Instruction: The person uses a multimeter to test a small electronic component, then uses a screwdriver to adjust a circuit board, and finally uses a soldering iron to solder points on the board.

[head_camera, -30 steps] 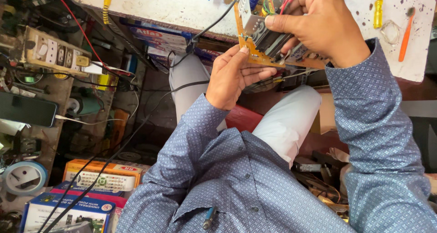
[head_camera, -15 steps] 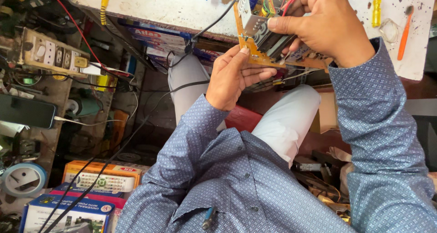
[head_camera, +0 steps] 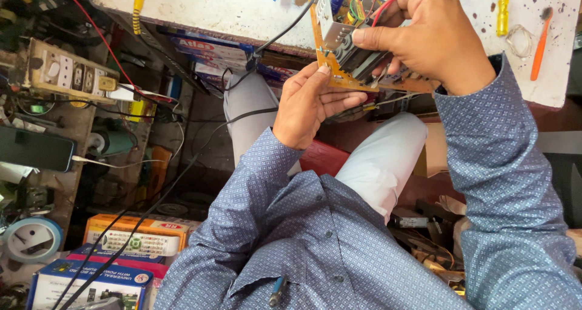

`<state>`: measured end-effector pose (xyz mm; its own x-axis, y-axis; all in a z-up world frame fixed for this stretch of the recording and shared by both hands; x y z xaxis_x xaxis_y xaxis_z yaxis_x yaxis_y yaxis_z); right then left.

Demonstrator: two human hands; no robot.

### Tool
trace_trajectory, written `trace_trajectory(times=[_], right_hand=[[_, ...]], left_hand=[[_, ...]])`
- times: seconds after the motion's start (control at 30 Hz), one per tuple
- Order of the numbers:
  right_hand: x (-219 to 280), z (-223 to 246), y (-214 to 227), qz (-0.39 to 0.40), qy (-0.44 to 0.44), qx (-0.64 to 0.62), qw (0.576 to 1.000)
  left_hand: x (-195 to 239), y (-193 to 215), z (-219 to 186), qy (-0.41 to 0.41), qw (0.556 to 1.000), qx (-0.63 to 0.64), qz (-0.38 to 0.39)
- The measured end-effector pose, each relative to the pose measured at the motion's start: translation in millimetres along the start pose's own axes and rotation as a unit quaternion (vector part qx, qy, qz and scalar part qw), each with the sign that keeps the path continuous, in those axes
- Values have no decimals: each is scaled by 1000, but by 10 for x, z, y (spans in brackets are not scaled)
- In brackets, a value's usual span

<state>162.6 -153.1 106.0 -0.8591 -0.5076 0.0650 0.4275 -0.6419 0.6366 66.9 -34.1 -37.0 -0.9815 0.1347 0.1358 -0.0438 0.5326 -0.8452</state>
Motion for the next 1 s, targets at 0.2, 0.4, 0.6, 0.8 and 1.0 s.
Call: trace_trajectory(times=[0.2, 0.4, 0.6, 0.8, 1.0], right_hand=[[23, 44, -1, -2, -2, 23, 1000], [60, 78, -3, -22, 10, 48, 999], [96, 27, -15, -9, -36, 3, 999], [126, -7, 4, -37, -27, -5, 999], [125, -43, 11, -23, -24, -54, 998]], left_hand=[[-10, 3, 6, 5, 1000, -3, -15], [-20, -10, 2, 0, 1000, 10, -6], [-13, 4, 16, -3, 1000, 10, -7], [-11, -5, 25, -7, 1000, 2, -8], [13, -34, 63, -11, 1000, 8, -8]])
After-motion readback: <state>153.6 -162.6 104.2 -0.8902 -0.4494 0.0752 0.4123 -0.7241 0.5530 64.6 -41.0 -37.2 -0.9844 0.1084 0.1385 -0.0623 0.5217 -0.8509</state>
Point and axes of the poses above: each hand's wrist, its own x-axis away from the middle knuckle, its own y-axis out of the back of the hand, z = x × y, the point moved 5 cm from there along -x, towards the middle knuckle, and after that the axes turned 3 degrees about -z, right-handed, at the moved point
